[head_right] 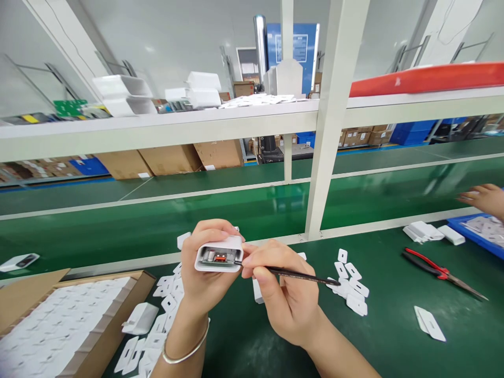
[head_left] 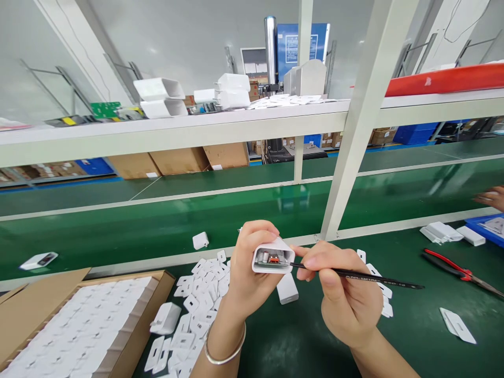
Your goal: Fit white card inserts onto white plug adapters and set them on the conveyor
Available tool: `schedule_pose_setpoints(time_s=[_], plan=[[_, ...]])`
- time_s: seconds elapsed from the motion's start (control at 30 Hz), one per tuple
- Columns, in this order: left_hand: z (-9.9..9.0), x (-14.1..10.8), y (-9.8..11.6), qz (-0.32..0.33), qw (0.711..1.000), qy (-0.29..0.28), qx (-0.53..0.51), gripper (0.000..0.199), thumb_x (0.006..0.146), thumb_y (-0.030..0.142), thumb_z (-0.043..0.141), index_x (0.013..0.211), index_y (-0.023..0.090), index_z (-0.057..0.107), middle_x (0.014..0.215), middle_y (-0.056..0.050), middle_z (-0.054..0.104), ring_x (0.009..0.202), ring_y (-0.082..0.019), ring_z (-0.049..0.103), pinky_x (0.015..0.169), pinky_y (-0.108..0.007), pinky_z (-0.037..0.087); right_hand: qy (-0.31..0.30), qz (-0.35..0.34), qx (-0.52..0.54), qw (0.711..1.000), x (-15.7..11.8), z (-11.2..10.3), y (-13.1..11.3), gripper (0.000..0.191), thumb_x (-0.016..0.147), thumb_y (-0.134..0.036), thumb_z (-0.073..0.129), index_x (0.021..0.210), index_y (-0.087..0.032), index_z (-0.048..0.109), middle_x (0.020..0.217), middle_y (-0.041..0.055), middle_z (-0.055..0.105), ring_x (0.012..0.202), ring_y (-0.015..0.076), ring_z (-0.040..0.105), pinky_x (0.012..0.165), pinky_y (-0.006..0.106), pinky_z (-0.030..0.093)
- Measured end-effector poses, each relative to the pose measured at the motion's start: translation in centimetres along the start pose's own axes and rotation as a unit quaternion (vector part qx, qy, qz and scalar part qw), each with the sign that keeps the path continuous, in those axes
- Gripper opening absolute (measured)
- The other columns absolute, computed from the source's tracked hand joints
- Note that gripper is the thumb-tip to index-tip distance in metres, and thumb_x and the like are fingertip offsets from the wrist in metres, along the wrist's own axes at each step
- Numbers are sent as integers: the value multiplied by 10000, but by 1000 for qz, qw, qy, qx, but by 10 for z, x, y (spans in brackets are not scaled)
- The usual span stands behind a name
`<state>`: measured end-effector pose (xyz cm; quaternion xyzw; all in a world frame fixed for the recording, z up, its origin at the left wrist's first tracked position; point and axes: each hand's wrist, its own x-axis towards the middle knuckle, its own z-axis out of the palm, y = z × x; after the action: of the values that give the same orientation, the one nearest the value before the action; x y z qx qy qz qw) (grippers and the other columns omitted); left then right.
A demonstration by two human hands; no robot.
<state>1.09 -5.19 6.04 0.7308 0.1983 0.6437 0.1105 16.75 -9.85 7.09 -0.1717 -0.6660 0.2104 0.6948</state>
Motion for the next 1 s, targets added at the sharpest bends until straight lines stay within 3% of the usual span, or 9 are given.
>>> schedule_pose_setpoints(time_s=[0.3,0.57,0.73,0.87,1.0], plan=[[0,1,-1,8,1000,4,-7,419,835,79,768,1157,232,548,1088,-54,596,941,-193,643,746,-317,577,-21,-8,-2,1000,1,-1,3,249,1045,-154,508,1168,-242,706,843,28,676,793,177,653,902,446,616],[5,-1,-7,-26,998,2,-62,594,783,33,759,1243,262,460,1162,-73,548,962,-210,640,701,-317,569,-28,0,-58,998,0,-4,2,247,1010,-95,539,1153,-231,688,845,18,662,844,179,658,847,397,590],[10,-2,-9,-30,996,12,-82,662,764,1,780,1214,295,394,1001,-24,549,1083,-250,585,748,-334,551,-17,4,-80,997,2,-3,1,211,1024,-122,543,1148,-229,676,914,29,704,818,164,664,749,334,563],[7,-3,-8,-55,993,-19,-99,622,803,82,819,1221,291,408,1095,-51,534,1107,-248,564,765,-333,536,42,6,-51,998,4,-3,-1,194,1058,-188,515,1151,-234,678,944,42,686,819,166,674,658,302,557],[3,-2,-4,-95,986,-79,-109,530,854,168,802,1266,263,481,1207,-86,522,1087,-239,558,795,-341,517,56,-10,-60,997,6,-6,-2,204,1050,-187,533,1165,-239,693,941,45,697,840,186,678,724,352,583]])
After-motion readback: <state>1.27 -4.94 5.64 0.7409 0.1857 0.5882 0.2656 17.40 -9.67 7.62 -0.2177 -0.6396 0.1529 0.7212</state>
